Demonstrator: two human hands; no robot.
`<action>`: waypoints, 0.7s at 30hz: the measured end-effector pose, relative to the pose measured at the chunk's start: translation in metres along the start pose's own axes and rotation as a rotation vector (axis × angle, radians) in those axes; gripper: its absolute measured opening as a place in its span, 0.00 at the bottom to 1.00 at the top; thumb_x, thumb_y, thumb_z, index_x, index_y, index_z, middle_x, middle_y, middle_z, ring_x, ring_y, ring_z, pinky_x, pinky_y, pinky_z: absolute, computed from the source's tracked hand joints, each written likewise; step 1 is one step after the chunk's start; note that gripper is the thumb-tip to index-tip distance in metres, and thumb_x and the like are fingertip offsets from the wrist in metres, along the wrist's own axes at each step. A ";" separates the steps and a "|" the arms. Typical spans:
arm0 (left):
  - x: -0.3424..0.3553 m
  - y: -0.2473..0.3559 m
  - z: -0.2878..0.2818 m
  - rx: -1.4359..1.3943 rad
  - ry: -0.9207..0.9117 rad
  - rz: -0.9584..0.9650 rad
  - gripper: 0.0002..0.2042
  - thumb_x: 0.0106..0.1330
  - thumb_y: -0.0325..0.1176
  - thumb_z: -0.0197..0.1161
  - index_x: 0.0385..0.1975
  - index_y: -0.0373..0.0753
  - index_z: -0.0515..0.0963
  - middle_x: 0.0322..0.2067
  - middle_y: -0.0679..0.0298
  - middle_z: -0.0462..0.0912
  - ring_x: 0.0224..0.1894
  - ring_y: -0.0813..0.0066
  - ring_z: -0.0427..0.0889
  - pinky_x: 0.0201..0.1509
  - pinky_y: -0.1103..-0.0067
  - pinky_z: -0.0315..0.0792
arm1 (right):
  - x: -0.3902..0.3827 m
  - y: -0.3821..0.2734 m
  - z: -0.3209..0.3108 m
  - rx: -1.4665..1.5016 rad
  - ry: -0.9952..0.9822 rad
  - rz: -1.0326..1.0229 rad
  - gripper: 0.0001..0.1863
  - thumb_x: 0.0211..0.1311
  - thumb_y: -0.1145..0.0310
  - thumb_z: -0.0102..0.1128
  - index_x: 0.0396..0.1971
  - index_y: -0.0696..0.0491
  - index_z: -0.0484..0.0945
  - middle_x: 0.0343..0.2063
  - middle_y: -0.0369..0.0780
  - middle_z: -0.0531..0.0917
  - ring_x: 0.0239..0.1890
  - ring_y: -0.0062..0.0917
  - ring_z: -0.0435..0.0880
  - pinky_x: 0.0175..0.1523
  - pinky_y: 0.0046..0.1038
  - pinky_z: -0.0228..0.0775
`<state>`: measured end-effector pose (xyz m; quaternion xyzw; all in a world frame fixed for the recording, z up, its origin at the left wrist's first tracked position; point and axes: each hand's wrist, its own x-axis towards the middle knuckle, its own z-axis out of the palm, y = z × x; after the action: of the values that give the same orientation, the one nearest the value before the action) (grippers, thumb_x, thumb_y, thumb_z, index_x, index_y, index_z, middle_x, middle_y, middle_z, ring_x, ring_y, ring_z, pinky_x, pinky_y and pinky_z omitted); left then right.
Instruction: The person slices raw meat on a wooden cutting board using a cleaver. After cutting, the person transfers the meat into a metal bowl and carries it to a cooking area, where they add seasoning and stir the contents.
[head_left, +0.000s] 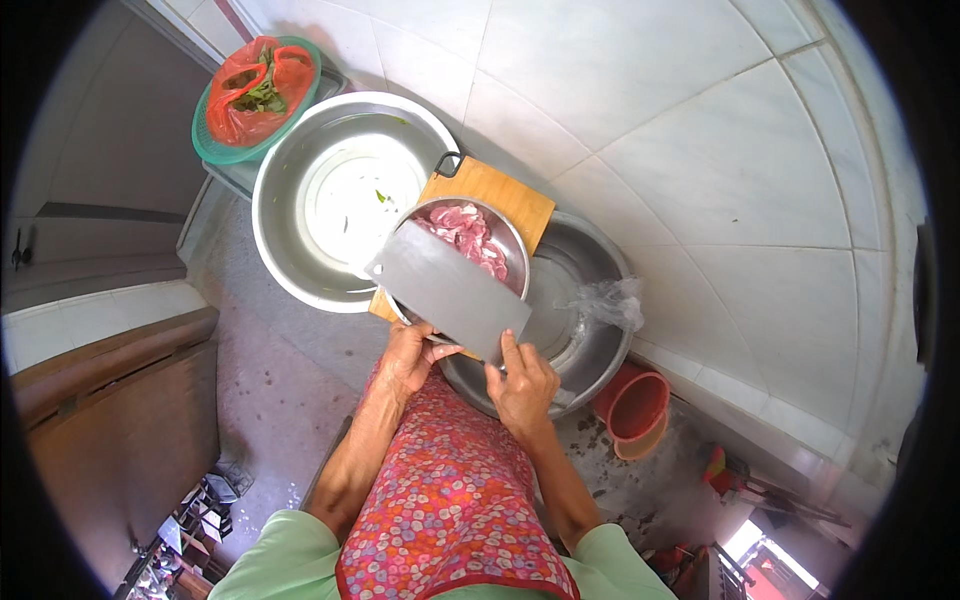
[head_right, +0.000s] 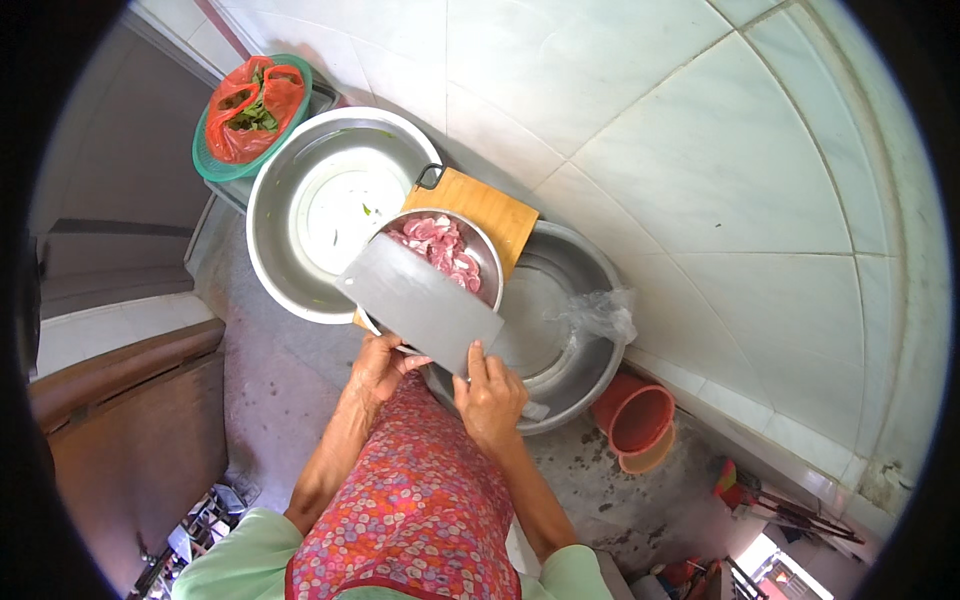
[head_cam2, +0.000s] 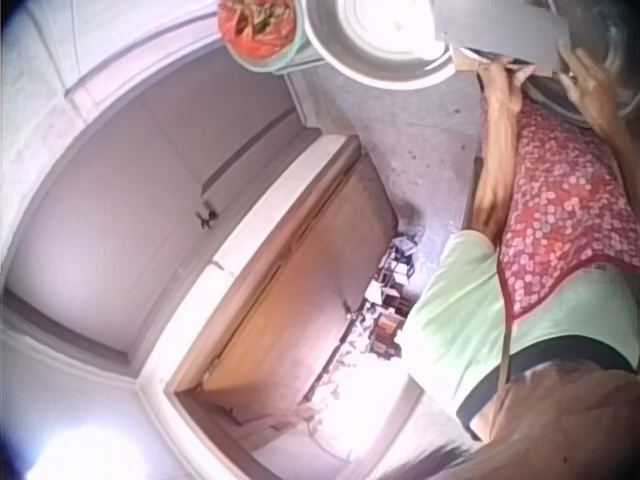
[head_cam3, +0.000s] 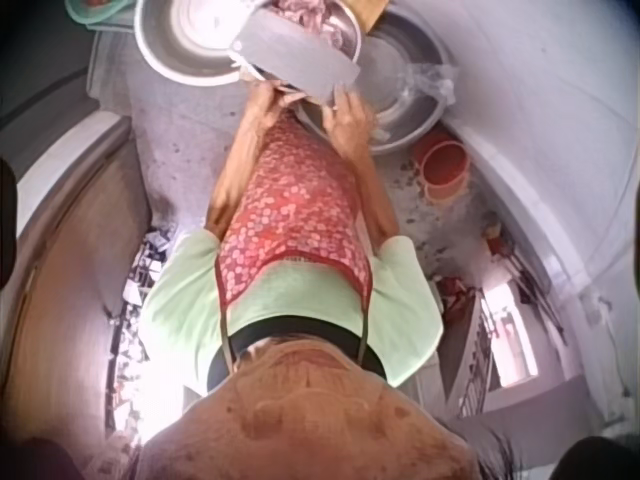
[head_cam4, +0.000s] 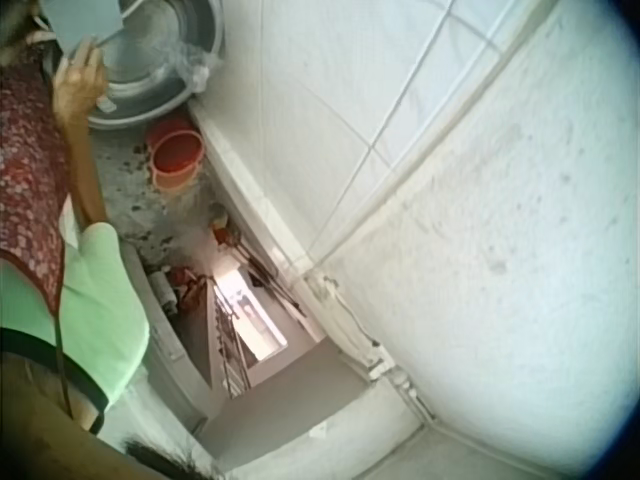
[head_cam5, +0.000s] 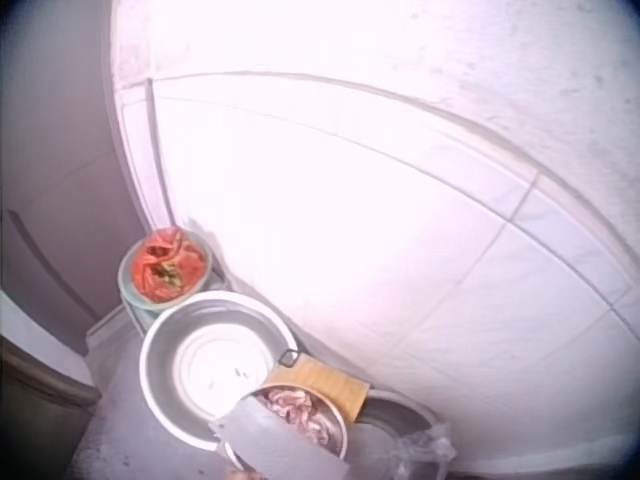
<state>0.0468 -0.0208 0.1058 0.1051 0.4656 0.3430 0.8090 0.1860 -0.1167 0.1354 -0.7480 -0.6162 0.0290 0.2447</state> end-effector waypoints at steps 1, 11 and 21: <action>0.001 0.001 -0.002 -0.006 0.019 -0.001 0.09 0.58 0.22 0.51 0.39 0.32 0.71 0.33 0.59 0.77 0.29 0.70 0.80 0.29 0.74 0.81 | -0.002 -0.003 -0.007 0.038 -0.046 0.005 0.27 0.33 0.71 0.68 0.42 0.58 0.76 0.23 0.40 0.74 0.22 0.34 0.76 0.26 0.33 0.66; 0.011 0.005 -0.025 -0.066 -0.019 0.045 0.12 0.55 0.19 0.52 0.41 0.28 0.70 0.35 0.56 0.77 0.36 0.65 0.80 0.37 0.69 0.81 | 0.005 -0.008 -0.034 1.078 -0.301 0.694 0.06 0.50 0.77 0.53 0.18 0.61 0.77 0.17 0.38 0.78 0.14 0.17 0.72 0.18 0.21 0.59; 0.000 0.012 -0.027 -0.120 -0.029 0.081 0.15 0.54 0.20 0.53 0.43 0.26 0.69 0.39 0.53 0.76 0.39 0.62 0.80 0.39 0.67 0.81 | 0.027 0.002 -0.039 1.626 -0.290 1.089 0.04 0.50 0.80 0.52 0.19 0.64 0.71 0.15 0.45 0.74 0.10 0.20 0.67 0.15 0.22 0.59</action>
<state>0.0192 -0.0159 0.0970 0.0803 0.4281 0.4012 0.8058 0.2074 -0.1040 0.1762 -0.5227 -0.0046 0.6434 0.5593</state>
